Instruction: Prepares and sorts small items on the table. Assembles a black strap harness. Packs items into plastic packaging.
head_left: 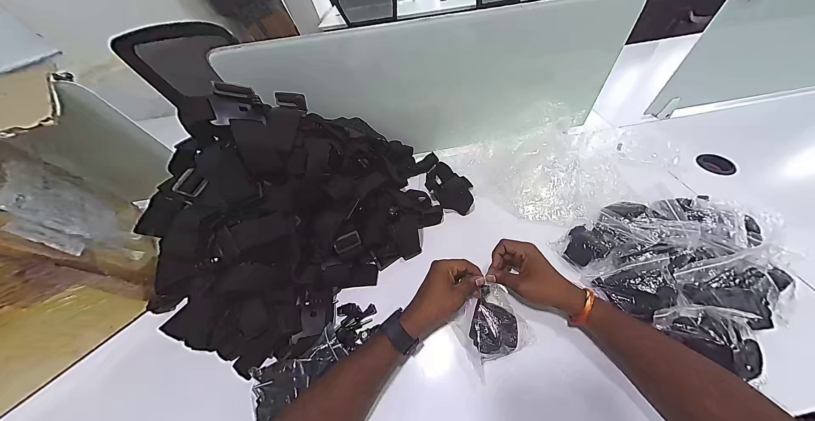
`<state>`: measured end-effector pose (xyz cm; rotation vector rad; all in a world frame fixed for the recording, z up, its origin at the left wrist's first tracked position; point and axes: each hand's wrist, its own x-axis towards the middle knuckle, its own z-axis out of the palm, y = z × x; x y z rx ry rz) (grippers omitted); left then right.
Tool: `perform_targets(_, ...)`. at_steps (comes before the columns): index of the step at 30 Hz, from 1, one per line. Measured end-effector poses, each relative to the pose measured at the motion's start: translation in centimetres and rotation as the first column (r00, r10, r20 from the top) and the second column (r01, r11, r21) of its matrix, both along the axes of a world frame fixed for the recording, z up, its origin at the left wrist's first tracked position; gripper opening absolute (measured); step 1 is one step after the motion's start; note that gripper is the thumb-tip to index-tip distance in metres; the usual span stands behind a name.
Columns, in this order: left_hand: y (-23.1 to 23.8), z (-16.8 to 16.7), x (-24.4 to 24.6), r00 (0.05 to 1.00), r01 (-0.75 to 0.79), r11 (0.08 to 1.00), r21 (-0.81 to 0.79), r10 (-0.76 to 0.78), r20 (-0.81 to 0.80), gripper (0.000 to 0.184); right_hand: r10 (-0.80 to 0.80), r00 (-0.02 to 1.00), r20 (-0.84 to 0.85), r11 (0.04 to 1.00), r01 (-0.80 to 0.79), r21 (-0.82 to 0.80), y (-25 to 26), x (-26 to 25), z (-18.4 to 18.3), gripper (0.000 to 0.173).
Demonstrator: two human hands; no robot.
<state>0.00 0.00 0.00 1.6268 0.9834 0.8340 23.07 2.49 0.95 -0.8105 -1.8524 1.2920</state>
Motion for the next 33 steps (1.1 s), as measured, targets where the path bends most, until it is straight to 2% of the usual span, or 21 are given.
perform_targets(6, -0.1, -0.5, 0.3, 0.993, -0.065, 0.988, 0.138, 0.078, -0.092, 0.017, -0.001, 0.998, 0.058, 1.000, 0.001, 0.000, 0.9, 0.7, -0.6, 0.014)
perform_targets(12, 0.5, 0.1, -0.2, 0.992, -0.111, 0.994, 0.004, 0.110, 0.069, 0.012, 0.027, 1.000, 0.001, 1.000, -0.027, 0.010, 1.2, 1.1, -0.5, 0.011)
perform_targets(16, 0.3, 0.1, -0.2, 0.978, -0.159, 0.986, 0.056, 0.150, 0.144, 0.012, 0.016, 0.999, -0.049, 0.998, -0.013, 0.056, 1.0, 0.8, -0.6, 0.011)
perform_targets(21, -0.1, 0.3, 0.1, 0.979, -0.184, 0.970, 0.160, 0.166, 0.119, 0.009, 0.004, 0.994, -0.111, 0.992, 0.010, 0.128, 1.0, 0.8, -0.5, 0.010)
perform_targets(25, 0.6, -0.2, -0.5, 0.978, -0.205, 0.975, 0.085, 0.201, 0.054, 0.015, -0.047, 0.994, -0.098, 0.988, 0.061, 0.145, 1.2, 1.2, -0.5, 0.011)
perform_targets(29, 1.0, -0.1, -0.5, 0.965, -0.232, 0.973, 0.011, 0.228, 0.129, 0.012, -0.100, 0.982, -0.158, 0.980, 0.125, 0.155, 1.7, 1.5, -0.6, 0.012)
perform_targets(33, 0.9, -0.1, -0.3, 0.944, -0.266, 0.963, 0.048, 0.250, 0.217, 0.018, -0.096, 0.981, -0.170, 0.981, 0.122, 0.151, 1.6, 1.4, -0.6, 0.011)
